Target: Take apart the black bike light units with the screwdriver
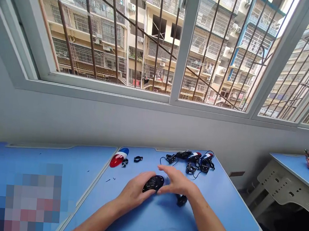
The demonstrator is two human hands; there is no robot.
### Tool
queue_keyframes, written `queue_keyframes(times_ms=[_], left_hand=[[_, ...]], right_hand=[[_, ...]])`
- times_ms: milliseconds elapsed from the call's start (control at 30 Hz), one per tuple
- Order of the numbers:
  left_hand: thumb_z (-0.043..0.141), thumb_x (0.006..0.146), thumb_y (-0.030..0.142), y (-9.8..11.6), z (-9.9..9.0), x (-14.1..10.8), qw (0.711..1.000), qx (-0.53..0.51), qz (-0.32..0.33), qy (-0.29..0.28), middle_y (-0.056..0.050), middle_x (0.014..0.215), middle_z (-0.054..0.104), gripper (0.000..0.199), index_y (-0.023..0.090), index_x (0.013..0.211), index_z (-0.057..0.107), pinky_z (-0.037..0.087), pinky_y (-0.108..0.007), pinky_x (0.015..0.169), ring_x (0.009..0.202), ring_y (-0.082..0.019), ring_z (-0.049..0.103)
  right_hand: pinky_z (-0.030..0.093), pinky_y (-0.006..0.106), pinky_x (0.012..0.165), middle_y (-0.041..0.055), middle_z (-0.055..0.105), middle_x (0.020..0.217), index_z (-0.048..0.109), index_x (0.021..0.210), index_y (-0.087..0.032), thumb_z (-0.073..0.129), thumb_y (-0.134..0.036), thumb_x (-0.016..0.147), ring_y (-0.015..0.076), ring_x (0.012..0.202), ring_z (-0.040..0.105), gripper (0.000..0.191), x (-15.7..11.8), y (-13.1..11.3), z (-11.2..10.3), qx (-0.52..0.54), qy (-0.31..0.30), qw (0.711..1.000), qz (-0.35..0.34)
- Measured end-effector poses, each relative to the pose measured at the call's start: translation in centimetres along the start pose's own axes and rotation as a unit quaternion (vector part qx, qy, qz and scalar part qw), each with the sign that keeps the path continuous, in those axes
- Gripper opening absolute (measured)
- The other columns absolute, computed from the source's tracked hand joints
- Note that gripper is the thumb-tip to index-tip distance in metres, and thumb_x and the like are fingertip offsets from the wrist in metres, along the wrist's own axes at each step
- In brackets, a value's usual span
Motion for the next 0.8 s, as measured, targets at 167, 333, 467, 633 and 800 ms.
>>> queue_keyframes(times_ms=[167, 333, 467, 633, 800], left_hand=[[0.058, 0.074, 0.013, -0.2, 0.3, -0.1, 1.000, -0.026, 0.008, 0.003, -0.004, 0.106, 0.068, 0.038, 0.024, 0.111, 0.058, 0.048, -0.034, 0.080, 0.095, -0.025, 0.062], [0.060, 0.074, 0.014, -0.2, 0.6, -0.4, 0.999, -0.036, 0.005, -0.005, -0.004, 0.109, 0.068, 0.038, 0.025, 0.111, 0.058, 0.048, -0.036, 0.084, 0.098, -0.026, 0.061], [0.059, 0.075, 0.013, 0.2, 0.4, -0.6, 0.999, -0.047, 0.019, -0.004, -0.005, 0.114, 0.067, 0.046, 0.025, 0.119, 0.055, 0.048, -0.037, 0.088, 0.103, -0.026, 0.060], [0.057, 0.075, 0.015, 0.8, 0.0, -0.7, 0.999, -0.031, 0.022, -0.009, -0.005, 0.116, 0.067, 0.043, 0.025, 0.117, 0.057, 0.047, -0.040, 0.089, 0.102, -0.027, 0.060], [0.056, 0.073, 0.015, 1.2, -0.3, -0.5, 0.999, -0.036, 0.011, -0.018, -0.004, 0.114, 0.069, 0.040, 0.026, 0.112, 0.059, 0.048, -0.040, 0.088, 0.101, -0.027, 0.061]], right_hand=[[0.044, 0.044, 0.102, 0.0074, 0.065, 0.128, 0.049, 0.139, -0.026, 0.080, -0.022, 0.066, 0.0277, 0.118, 0.059, 0.079, -0.3, 0.5, 1.0, 0.040, 0.020, 0.998, 0.036], [0.043, 0.044, 0.102, 0.0073, 0.065, 0.127, 0.049, 0.139, -0.026, 0.076, -0.019, 0.069, 0.0278, 0.117, 0.059, 0.076, -1.1, 0.6, 1.1, 0.017, 0.020, 0.999, 0.041], [0.044, 0.044, 0.102, 0.0073, 0.065, 0.127, 0.047, 0.140, -0.026, 0.075, -0.019, 0.071, 0.0294, 0.117, 0.058, 0.075, -1.2, 0.1, 1.3, -0.015, 0.012, 0.999, 0.047], [0.045, 0.044, 0.099, 0.0078, 0.064, 0.129, 0.049, 0.138, -0.026, 0.073, -0.023, 0.075, 0.0303, 0.116, 0.059, 0.068, -1.3, -0.7, 1.2, -0.038, 0.015, 0.999, 0.034], [0.047, 0.044, 0.096, 0.0069, 0.066, 0.126, 0.052, 0.134, -0.026, 0.071, -0.023, 0.075, 0.0302, 0.112, 0.062, 0.062, -1.3, -0.9, 1.2, -0.055, 0.010, 0.998, 0.039]])
Point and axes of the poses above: each hand's wrist, its own x-axis towards the middle knuckle, its own z-axis out of the palm, y = z × x, the point moved 6 cm from there along x, towards the middle knuckle
